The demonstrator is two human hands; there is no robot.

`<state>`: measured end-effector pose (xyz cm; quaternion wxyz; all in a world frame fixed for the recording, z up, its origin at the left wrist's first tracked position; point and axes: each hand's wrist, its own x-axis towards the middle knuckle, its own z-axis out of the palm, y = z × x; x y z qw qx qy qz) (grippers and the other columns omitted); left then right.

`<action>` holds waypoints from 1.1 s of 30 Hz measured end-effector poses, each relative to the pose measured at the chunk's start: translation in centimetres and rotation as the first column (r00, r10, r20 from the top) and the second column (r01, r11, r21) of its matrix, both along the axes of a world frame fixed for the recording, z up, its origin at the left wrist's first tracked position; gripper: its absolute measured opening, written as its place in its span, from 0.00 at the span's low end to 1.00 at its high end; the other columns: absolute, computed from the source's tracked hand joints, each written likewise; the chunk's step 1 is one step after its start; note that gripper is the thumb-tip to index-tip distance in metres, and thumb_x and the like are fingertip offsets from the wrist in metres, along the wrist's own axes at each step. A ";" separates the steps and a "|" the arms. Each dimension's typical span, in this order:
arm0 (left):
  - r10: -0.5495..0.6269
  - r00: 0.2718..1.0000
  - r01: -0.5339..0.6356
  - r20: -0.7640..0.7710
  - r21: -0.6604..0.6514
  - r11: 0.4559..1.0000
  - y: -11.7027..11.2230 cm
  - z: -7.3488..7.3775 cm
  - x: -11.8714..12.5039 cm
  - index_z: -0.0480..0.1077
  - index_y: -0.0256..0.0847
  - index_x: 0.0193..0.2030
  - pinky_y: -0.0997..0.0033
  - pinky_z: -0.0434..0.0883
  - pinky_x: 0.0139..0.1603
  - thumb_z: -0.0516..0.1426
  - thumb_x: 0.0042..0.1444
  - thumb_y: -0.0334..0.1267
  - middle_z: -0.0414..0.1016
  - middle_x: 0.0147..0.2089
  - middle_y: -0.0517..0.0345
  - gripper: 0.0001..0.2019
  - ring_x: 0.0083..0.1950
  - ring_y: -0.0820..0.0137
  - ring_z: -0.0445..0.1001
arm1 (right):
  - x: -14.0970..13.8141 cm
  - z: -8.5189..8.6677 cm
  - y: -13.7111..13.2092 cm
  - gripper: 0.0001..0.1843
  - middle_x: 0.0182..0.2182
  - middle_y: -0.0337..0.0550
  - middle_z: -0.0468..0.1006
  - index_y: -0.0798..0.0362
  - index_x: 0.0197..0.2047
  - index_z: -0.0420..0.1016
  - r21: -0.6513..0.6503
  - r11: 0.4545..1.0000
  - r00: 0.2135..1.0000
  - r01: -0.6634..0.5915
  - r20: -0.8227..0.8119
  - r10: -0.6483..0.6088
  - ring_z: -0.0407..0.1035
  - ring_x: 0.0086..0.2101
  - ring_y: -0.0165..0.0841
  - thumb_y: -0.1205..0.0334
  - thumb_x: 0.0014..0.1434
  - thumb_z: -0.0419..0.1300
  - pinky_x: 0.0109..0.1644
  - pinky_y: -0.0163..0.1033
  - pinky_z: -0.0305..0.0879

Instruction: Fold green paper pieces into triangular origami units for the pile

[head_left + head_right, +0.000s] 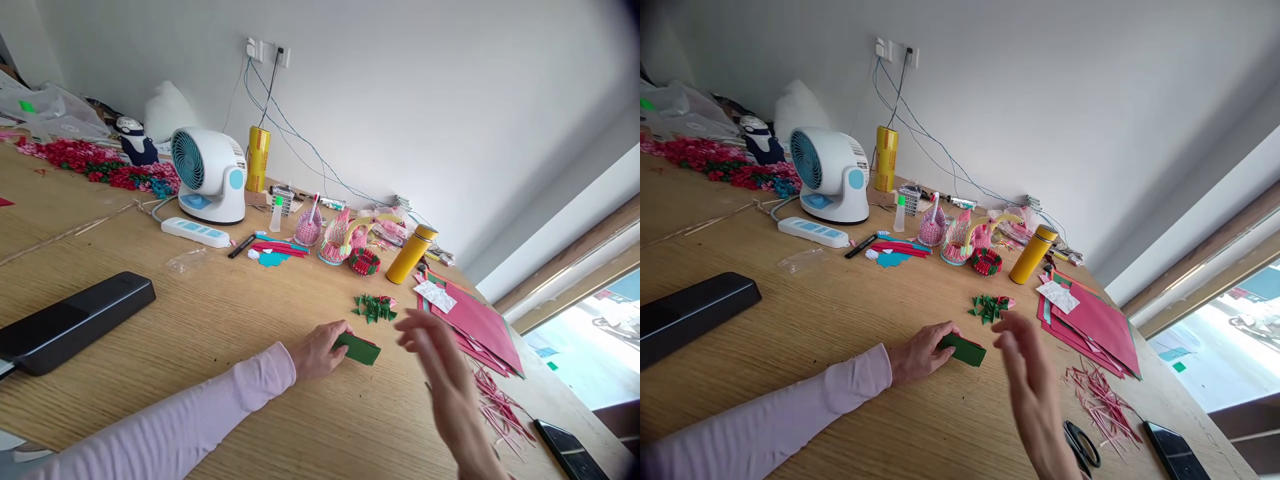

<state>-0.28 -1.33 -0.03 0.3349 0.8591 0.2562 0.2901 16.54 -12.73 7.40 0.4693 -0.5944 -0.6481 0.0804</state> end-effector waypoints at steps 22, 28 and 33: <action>-0.065 0.998 0.065 -0.006 0.020 0.998 0.3 -0.9 0.9 0.61 0.43 0.56 0.60 0.64 0.55 0.64 0.44 0.36 0.65 0.52 0.51 0.31 0.53 0.61 0.66 | 2.4 -9.4 5.6 0.21 0.31 0.41 0.75 0.53 0.52 0.65 -0.253 0.951 0.959 -0.179 -0.262 0.111 0.69 0.29 0.33 0.54 0.56 0.56 0.31 0.34 0.65; -0.080 0.996 0.081 -0.043 0.032 0.996 1.0 -1.1 1.3 0.61 0.44 0.56 0.60 0.64 0.55 0.64 0.45 0.36 0.66 0.51 0.52 0.30 0.53 0.61 0.66 | 2.8 -9.4 5.7 0.20 0.33 0.42 0.75 0.52 0.52 0.65 -0.257 0.957 0.983 -0.132 -0.160 0.092 0.70 0.32 0.34 0.52 0.58 0.54 0.34 0.36 0.67; -0.060 0.998 0.060 -0.009 0.025 0.998 1.5 -1.7 1.5 0.62 0.42 0.55 0.62 0.65 0.55 0.64 0.45 0.36 0.66 0.51 0.52 0.29 0.52 0.63 0.67 | 3.0 -8.8 5.4 0.22 0.44 0.46 0.72 0.51 0.53 0.66 -0.299 0.942 0.988 -0.154 -0.053 0.145 0.69 0.40 0.37 0.52 0.57 0.56 0.39 0.37 0.68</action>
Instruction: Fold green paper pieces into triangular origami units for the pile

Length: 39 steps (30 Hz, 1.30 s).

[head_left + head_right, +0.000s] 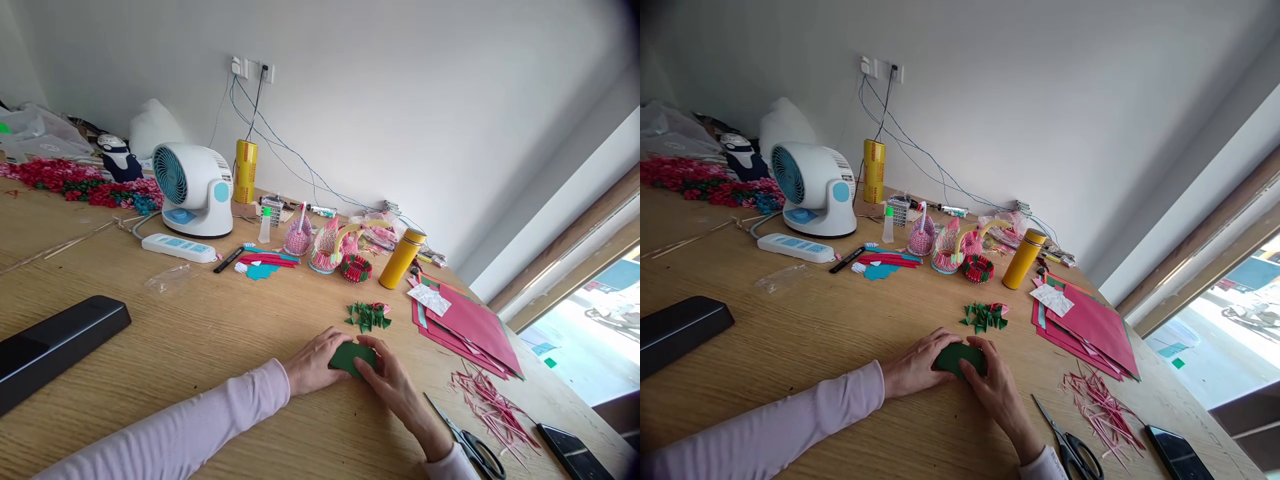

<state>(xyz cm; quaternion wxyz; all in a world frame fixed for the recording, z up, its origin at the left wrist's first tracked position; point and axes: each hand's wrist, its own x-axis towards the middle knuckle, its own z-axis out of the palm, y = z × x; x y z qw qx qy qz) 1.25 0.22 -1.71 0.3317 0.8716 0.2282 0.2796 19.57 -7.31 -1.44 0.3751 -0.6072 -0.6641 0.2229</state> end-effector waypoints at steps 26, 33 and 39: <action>0.009 0.999 -0.008 0.038 -0.012 1.000 -0.1 0.0 -0.4 0.65 0.45 0.54 0.64 0.66 0.52 0.65 0.44 0.38 0.68 0.49 0.54 0.28 0.50 0.64 0.69 | 0.5 0.8 -0.9 0.26 0.48 0.47 0.69 0.48 0.55 0.65 -0.003 0.991 0.976 -0.133 0.172 0.132 0.69 0.36 0.34 0.65 0.51 0.60 0.37 0.39 0.68; -0.009 1.000 0.009 0.005 -0.021 1.000 -0.2 0.6 -0.5 0.67 0.42 0.51 0.64 0.66 0.52 0.66 0.41 0.36 0.69 0.48 0.53 0.28 0.50 0.64 0.68 | 0.7 1.3 -1.3 0.25 0.48 0.46 0.69 0.48 0.55 0.65 -0.027 0.988 0.971 -0.154 0.180 0.156 0.68 0.41 0.36 0.63 0.53 0.60 0.41 0.40 0.66; -0.003 1.000 0.003 0.026 -0.034 0.999 -0.2 0.3 -0.4 0.67 0.45 0.50 0.62 0.65 0.53 0.67 0.40 0.37 0.68 0.49 0.54 0.28 0.51 0.63 0.68 | 0.6 1.9 -1.5 0.24 0.48 0.46 0.70 0.46 0.55 0.65 -0.042 0.984 0.974 -0.174 0.142 0.178 0.69 0.39 0.35 0.60 0.54 0.60 0.35 0.36 0.68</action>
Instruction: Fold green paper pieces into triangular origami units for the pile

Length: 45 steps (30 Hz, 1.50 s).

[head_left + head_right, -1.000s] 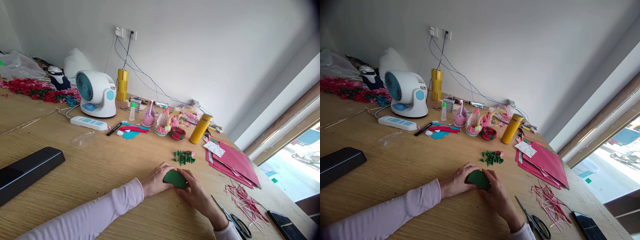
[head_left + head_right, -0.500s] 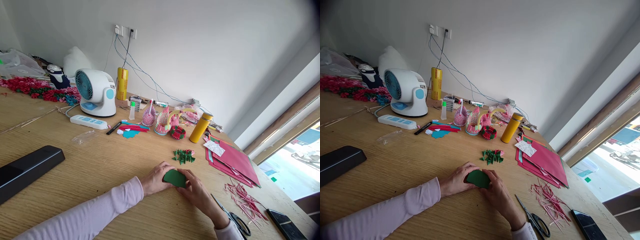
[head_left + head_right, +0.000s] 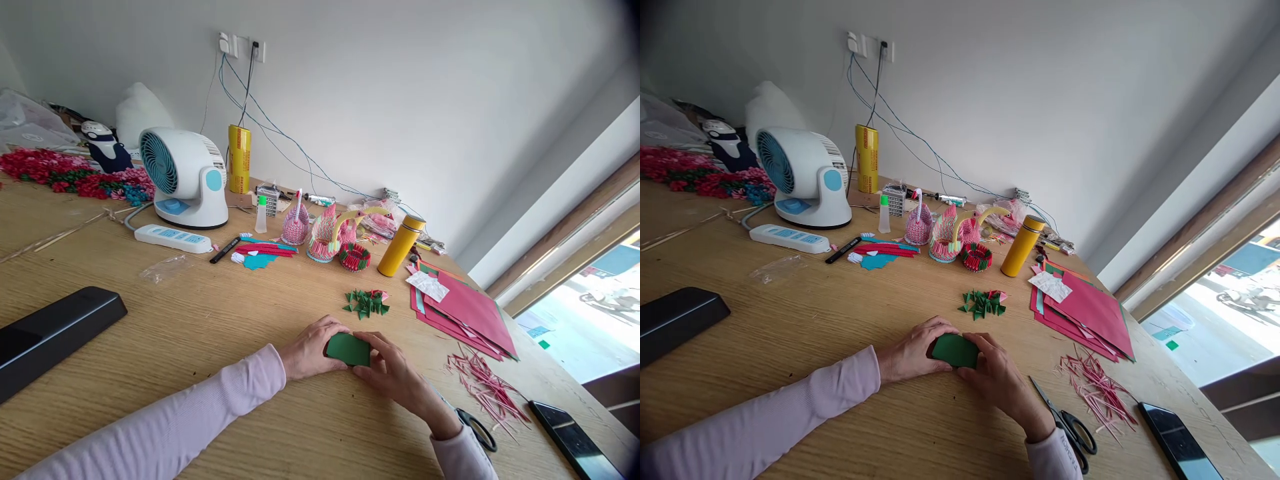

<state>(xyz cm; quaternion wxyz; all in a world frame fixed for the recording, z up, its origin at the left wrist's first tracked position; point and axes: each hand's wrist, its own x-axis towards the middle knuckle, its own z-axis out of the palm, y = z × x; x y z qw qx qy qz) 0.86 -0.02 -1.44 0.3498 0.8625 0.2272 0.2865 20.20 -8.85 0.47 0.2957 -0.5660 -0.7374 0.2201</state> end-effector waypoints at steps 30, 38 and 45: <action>-0.043 0.999 0.043 -0.011 0.032 0.999 -0.1 0.5 -0.3 0.67 0.41 0.50 0.65 0.65 0.52 0.63 0.46 0.39 0.69 0.48 0.53 0.22 0.50 0.65 0.68 | 0.4 0.3 0.0 0.21 0.46 0.45 0.70 0.47 0.54 0.66 -0.023 0.999 0.999 -0.035 -0.009 0.035 0.68 0.35 0.32 0.59 0.57 0.58 0.38 0.37 0.68; -0.071 0.997 0.071 -0.039 0.012 0.997 0.1 0.6 -0.4 0.67 0.41 0.51 0.64 0.65 0.52 0.62 0.49 0.42 0.68 0.49 0.51 0.22 0.51 0.63 0.68 | 0.5 0.0 0.0 0.20 0.46 0.44 0.70 0.46 0.54 0.66 -0.028 0.999 0.999 -0.044 -0.020 0.043 0.68 0.34 0.31 0.58 0.58 0.58 0.37 0.36 0.66; -0.079 0.997 0.080 -0.025 0.046 0.996 0.0 0.5 -0.5 0.66 0.42 0.49 0.65 0.66 0.49 0.65 0.42 0.45 0.67 0.48 0.52 0.26 0.50 0.62 0.67 | 0.7 -0.1 0.0 0.28 0.50 0.45 0.68 0.47 0.57 0.63 0.006 0.998 0.995 -0.062 0.073 0.061 0.66 0.44 0.37 0.59 0.54 0.63 0.45 0.39 0.64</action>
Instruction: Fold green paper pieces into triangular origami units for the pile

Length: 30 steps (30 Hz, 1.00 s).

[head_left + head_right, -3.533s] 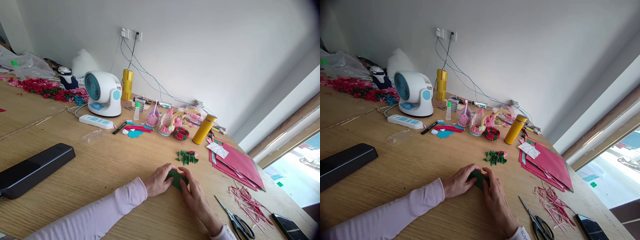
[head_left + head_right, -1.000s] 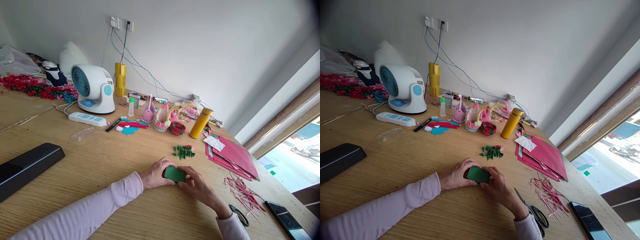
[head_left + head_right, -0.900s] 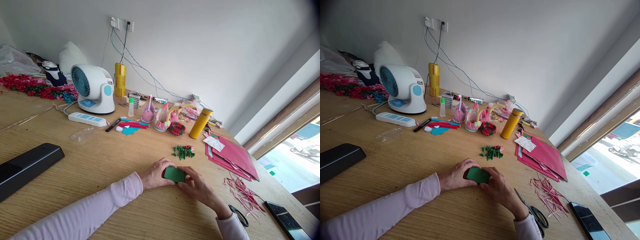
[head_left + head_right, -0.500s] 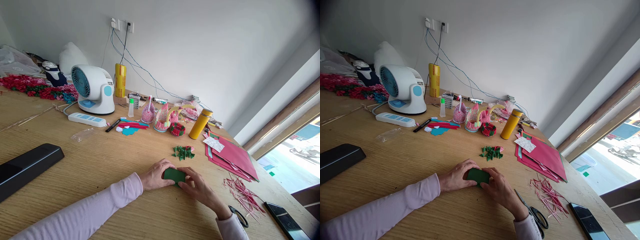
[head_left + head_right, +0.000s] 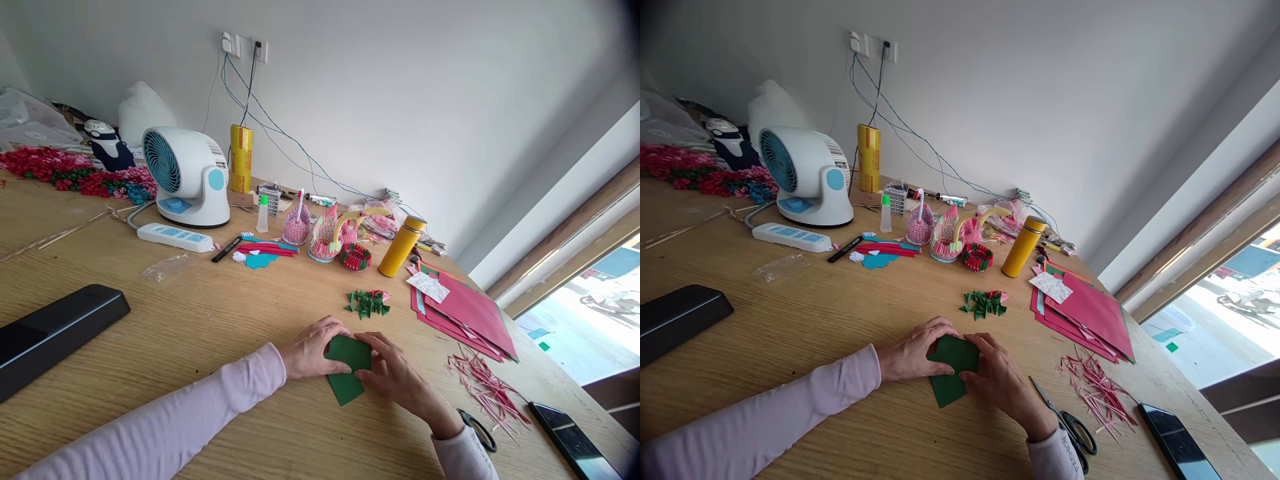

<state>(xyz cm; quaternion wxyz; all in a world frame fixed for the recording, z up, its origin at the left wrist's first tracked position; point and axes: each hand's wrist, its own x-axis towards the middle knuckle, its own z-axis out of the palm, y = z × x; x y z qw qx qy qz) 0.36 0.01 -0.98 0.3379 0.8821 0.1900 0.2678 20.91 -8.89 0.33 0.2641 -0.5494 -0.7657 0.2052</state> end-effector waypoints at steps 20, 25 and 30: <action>0.199 0.954 -0.092 0.224 -0.414 0.906 0.8 1.4 -0.3 0.68 0.36 0.28 0.74 0.64 0.32 0.58 0.52 0.43 0.65 0.28 0.61 0.11 0.29 0.74 0.64 | -0.5 0.9 -0.1 0.18 0.47 0.48 0.72 0.47 0.52 0.70 0.077 0.979 0.979 0.188 -0.093 -0.180 0.64 0.47 0.41 0.52 0.61 0.52 0.41 0.40 0.64; 0.297 0.884 0.034 0.362 -0.684 0.729 -0.4 2.2 0.2 0.67 0.35 0.28 0.77 0.65 0.29 0.58 0.51 0.46 0.63 0.27 0.62 0.13 0.28 0.76 0.63 | -1.8 1.1 0.2 0.19 0.33 0.43 0.76 0.54 0.44 0.72 -0.156 0.975 0.872 0.161 -0.440 -0.214 0.69 0.35 0.36 0.47 0.58 0.56 0.34 0.36 0.63; 0.254 0.902 0.060 0.349 -0.684 0.727 -0.8 1.7 0.5 0.66 0.35 0.27 0.77 0.67 0.27 0.60 0.48 0.47 0.63 0.26 0.63 0.15 0.27 0.76 0.65 | -2.5 0.2 0.9 0.18 0.22 0.37 0.70 0.55 0.28 0.70 -0.210 0.961 0.680 0.182 -0.679 -0.277 0.65 0.24 0.29 0.47 0.51 0.64 0.28 0.33 0.60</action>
